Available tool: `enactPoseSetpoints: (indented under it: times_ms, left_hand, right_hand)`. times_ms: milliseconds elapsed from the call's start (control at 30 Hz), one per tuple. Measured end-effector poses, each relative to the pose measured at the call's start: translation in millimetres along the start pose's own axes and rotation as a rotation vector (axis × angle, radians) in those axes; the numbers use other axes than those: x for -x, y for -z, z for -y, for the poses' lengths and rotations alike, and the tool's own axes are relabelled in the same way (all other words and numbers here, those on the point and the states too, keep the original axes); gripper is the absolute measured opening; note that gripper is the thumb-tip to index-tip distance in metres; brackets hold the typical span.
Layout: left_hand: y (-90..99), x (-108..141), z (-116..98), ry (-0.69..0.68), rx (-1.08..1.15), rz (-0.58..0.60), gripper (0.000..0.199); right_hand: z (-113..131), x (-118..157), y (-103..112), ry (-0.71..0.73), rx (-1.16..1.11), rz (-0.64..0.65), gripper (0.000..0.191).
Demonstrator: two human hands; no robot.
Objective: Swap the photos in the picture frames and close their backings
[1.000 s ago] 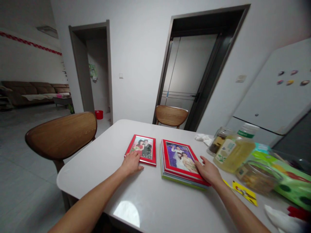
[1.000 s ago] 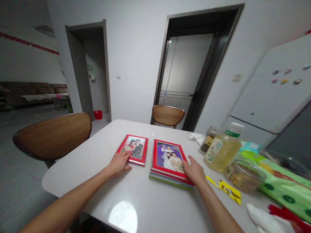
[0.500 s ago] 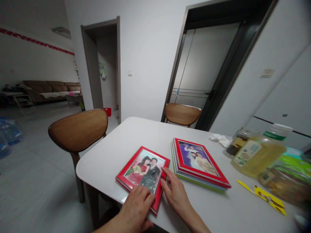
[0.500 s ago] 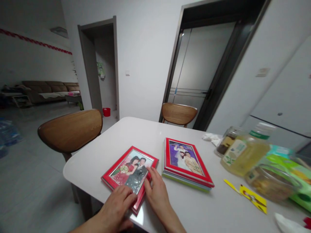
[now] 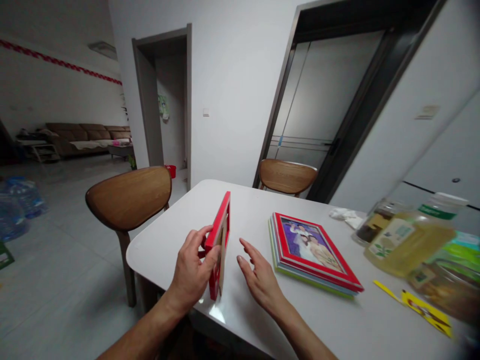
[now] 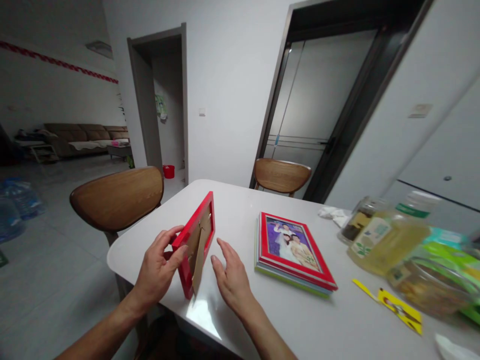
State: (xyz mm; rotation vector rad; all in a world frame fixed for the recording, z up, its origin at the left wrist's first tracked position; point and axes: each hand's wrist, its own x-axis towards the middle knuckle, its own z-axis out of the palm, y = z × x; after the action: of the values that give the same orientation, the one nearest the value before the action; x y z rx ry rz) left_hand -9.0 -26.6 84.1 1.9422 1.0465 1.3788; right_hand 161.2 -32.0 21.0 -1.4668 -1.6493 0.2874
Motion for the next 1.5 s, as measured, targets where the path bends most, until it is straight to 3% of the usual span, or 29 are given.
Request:
enactPoseSetpoints:
  times_ms: [100, 233, 367, 533, 767, 900, 1033, 1200, 1333, 1500]
  left_hand:
    - [5.2, 4, 18, 0.096, 0.039, -0.021, 0.035]
    - [7.1, 18, 50, 0.230, 0.012, 0.100, 0.042]
    - [2.8, 30, 70, 0.213, -0.198, 0.203, 0.042]
    - [-3.4, 40, 70, 0.140, -0.439, 0.295, 0.041]
    - [-8.5, 42, 66, 0.051, -0.492, 0.375, 0.037]
    - [-20.7, 35, 73, 0.071, -0.489, 0.427, 0.045]
    - [-29.9, 31, 84, 0.066, -0.426, 0.375, 0.043]
    - [-30.9, 32, 92, 0.052, -0.378, 0.323, 0.048]
    - [-30.6, 33, 94, 0.067, -0.362, 0.325, 0.053]
    - [-30.0, 32, 93, 0.110, -0.362, 0.327, 0.062]
  right_hand:
    - [-4, -1, -12, 0.058, 0.039, 0.112, 0.041]
    - [-15, 3, -15, 0.106, 0.199, 0.155, 0.038]
    - [-22, 9, -8, 0.128, 0.317, 0.153, 0.032]
    - [-18, 20, 1, 0.131, 0.429, 0.186, 0.029]
    - [-16, 25, 2, 0.139, 0.520, 0.218, 0.029]
    - [-12, 9, -2, 0.263, 0.414, 0.336, 0.027]
    - [-5, -1, -12, 0.337, 0.313, 0.429, 0.020]
    - [-10, 0, -21, 0.275, 0.290, 0.338, 0.020]
    - [-23, -7, -11, 0.090, 0.399, 0.208, 0.029]
    - [-34, -23, 2, -0.068, 0.622, 0.272, 0.023]
